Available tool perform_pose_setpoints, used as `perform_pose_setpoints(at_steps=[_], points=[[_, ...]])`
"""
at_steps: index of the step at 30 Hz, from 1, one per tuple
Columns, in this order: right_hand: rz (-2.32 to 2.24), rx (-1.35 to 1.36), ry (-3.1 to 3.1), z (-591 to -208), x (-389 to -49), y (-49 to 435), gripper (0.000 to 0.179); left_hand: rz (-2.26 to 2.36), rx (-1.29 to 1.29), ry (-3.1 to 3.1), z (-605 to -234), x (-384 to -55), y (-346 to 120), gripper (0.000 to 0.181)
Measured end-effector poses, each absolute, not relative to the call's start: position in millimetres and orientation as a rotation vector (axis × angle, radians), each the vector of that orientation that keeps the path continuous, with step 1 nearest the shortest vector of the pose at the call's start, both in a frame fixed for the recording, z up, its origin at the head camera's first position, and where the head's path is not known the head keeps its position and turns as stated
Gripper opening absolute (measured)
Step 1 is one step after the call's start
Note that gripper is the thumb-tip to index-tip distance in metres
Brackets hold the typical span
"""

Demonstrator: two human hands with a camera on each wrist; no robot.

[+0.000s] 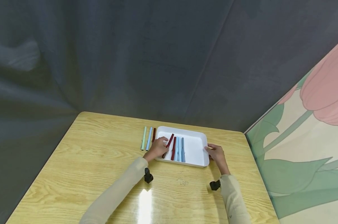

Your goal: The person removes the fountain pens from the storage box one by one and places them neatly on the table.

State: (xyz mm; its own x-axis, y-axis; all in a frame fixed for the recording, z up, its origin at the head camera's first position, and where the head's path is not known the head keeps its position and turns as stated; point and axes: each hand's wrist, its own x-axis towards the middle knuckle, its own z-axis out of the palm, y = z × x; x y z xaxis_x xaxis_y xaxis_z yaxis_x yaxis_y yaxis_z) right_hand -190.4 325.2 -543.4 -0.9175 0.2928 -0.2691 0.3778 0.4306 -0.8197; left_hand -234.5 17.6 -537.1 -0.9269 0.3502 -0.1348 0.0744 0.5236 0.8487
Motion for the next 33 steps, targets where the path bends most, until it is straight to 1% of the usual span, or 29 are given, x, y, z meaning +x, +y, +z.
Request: perform_pose_setpoints(at_steps=[5,9,16,23,33], points=[[-1.540,0.605,2.565,-542.8,-190.8,325.0,0.045,1.521,0.284,2.311,-533.4,-239.6,11.6,0.037],[-1.559,0.601,2.552,-543.2,-190.7,324.9,0.045,1.627,0.256,2.174,-530.4,-242.5,7.5,0.034],[-1.568,0.598,2.550,-545.4,-191.8,324.4,0.044,1.723,0.257,2.033,-531.9,-247.5,-1.6,0.036],[-1.571,0.600,2.546,-546.4,-191.1,325.0,0.044,1.738,0.286,1.993,-531.9,-249.1,-15.3,0.042],[-1.554,0.599,2.543,-544.7,-191.4,325.0,0.045,1.786,0.192,1.925,-531.0,-254.4,-24.7,0.048]])
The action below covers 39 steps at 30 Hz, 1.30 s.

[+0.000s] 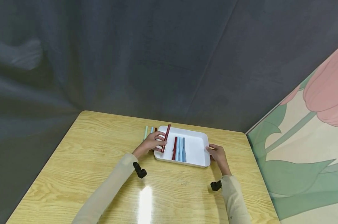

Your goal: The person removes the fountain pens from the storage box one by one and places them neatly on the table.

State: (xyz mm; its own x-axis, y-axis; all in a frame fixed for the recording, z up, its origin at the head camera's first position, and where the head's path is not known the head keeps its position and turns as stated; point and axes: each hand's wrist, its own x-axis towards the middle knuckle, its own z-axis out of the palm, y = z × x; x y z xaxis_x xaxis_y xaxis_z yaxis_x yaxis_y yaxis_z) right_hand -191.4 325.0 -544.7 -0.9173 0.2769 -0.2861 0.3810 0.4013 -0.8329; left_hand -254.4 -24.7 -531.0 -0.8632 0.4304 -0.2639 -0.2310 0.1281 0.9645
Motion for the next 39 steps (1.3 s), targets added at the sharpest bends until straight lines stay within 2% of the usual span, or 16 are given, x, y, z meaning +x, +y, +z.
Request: perform_pose_setpoints(at_steps=[15,27,39], points=[[-1.529,0.619,2.566,-544.5,-192.4,325.4,0.044,1.789,0.135,1.974,-530.7,-259.9,-51.3,0.053],[-1.562,0.605,2.542,-545.0,-192.3,323.8,0.046,1.829,0.023,2.061,-526.6,-270.4,-89.7,0.044],[-1.593,0.590,2.551,-544.2,-188.6,324.4,0.045,1.736,-0.084,2.231,-536.6,-270.2,-100.4,0.034]])
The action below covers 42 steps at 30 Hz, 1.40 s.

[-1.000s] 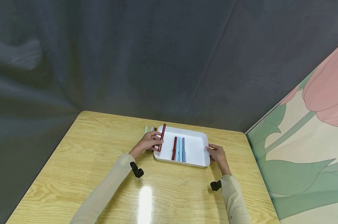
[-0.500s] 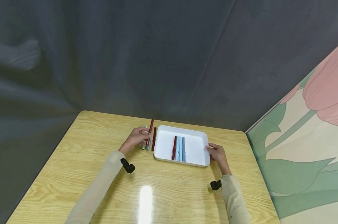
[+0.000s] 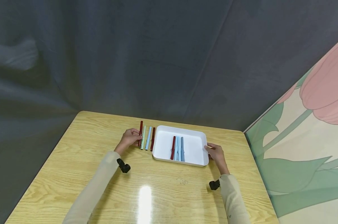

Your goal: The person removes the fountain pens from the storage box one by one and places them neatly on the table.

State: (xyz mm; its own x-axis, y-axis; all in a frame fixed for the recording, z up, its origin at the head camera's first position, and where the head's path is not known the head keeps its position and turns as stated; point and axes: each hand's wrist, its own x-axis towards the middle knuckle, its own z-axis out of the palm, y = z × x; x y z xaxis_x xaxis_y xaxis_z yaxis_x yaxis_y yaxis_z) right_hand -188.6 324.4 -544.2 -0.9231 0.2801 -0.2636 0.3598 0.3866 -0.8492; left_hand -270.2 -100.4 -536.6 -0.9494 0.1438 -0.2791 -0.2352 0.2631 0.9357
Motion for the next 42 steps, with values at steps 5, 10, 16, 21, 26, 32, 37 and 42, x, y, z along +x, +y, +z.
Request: perform_pose_setpoints(at_steps=[5,10,16,21,26,32,37,42], points=[[-1.576,0.598,2.563,-544.9,-189.9,324.9,0.044,1.502,-0.059,2.449,-542.2,-268.7,-105.4,0.030],[-1.531,0.612,2.580,-543.0,-191.0,323.8,0.045,1.309,-0.045,2.596,-543.9,-267.2,-104.8,0.030],[-1.531,0.622,2.579,-542.6,-192.4,325.0,0.045,1.209,-0.069,2.649,-546.5,-271.3,-99.6,0.028],[-1.549,0.609,2.587,-544.0,-195.0,331.6,0.044,1.125,-0.069,2.691,-549.1,-274.2,-94.6,0.027],[-1.536,0.631,2.573,-544.4,-198.6,334.9,0.046,1.079,-0.063,2.727,-548.2,-274.0,-92.4,0.024],[-1.538,0.639,2.560,-545.5,-200.7,336.0,0.047,1.085,-0.055,2.757,-550.9,-271.8,-93.0,0.025],[-1.562,0.649,2.551,-547.2,-201.7,336.4,0.045,1.104,-0.053,2.769,-553.6,-270.0,-92.7,0.029],[-1.540,0.658,2.559,-547.2,-200.5,336.6,0.045,1.135,-0.043,2.744,-552.3,-267.7,-93.0,0.032]])
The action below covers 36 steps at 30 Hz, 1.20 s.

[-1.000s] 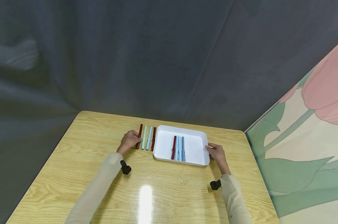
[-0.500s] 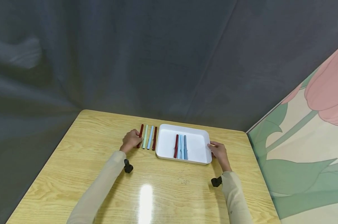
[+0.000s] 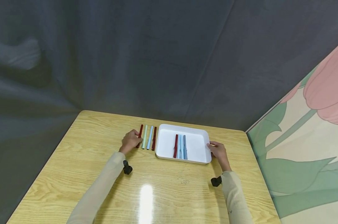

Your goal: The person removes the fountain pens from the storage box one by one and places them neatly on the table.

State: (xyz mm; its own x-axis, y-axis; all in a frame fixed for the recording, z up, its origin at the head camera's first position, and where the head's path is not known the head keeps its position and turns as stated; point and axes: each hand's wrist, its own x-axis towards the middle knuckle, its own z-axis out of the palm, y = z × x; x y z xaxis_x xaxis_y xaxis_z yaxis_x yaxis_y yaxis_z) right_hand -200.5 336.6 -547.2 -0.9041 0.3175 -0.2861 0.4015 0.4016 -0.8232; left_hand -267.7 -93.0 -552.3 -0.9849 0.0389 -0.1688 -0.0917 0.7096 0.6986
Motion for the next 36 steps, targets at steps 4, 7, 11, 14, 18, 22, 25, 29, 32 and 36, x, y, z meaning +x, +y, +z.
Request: perform_pose_setpoints(at_steps=[4,7,11,14,18,22,25,29,32,36], points=[[-1.505,0.658,2.579,-545.5,-199.5,335.3,0.047,1.161,-0.035,2.717,-549.7,-265.5,-94.0,0.033],[-1.496,0.652,2.586,-544.4,-199.2,334.6,0.047,1.167,-0.033,2.708,-548.4,-264.7,-94.5,0.033],[-1.489,0.650,2.593,-543.7,-199.1,334.0,0.047,1.166,-0.028,2.709,-548.3,-264.1,-95.1,0.034],[-1.488,0.657,2.594,-543.4,-198.9,333.4,0.046,1.168,-0.029,2.710,-548.6,-264.1,-95.5,0.034],[-1.489,0.661,2.591,-544.0,-199.4,333.5,0.046,1.170,-0.027,2.718,-548.9,-264.3,-95.9,0.034],[-1.492,0.649,2.596,-544.4,-199.8,333.8,0.047,1.176,-0.023,2.723,-548.4,-264.7,-97.1,0.034],[-1.492,0.649,2.604,-543.7,-198.6,332.8,0.045,1.188,-0.024,2.726,-548.1,-264.9,-98.3,0.033],[-1.492,0.654,2.606,-543.3,-197.7,332.5,0.045,1.223,-0.012,2.728,-548.4,-264.3,-99.6,0.033],[-1.503,0.644,2.604,-543.6,-197.9,333.1,0.045,1.249,0.000,2.732,-547.5,-263.5,-99.7,0.033],[-1.530,0.637,2.601,-542.9,-196.4,332.3,0.044,1.272,0.022,2.759,-545.6,-263.3,-97.8,0.035]])
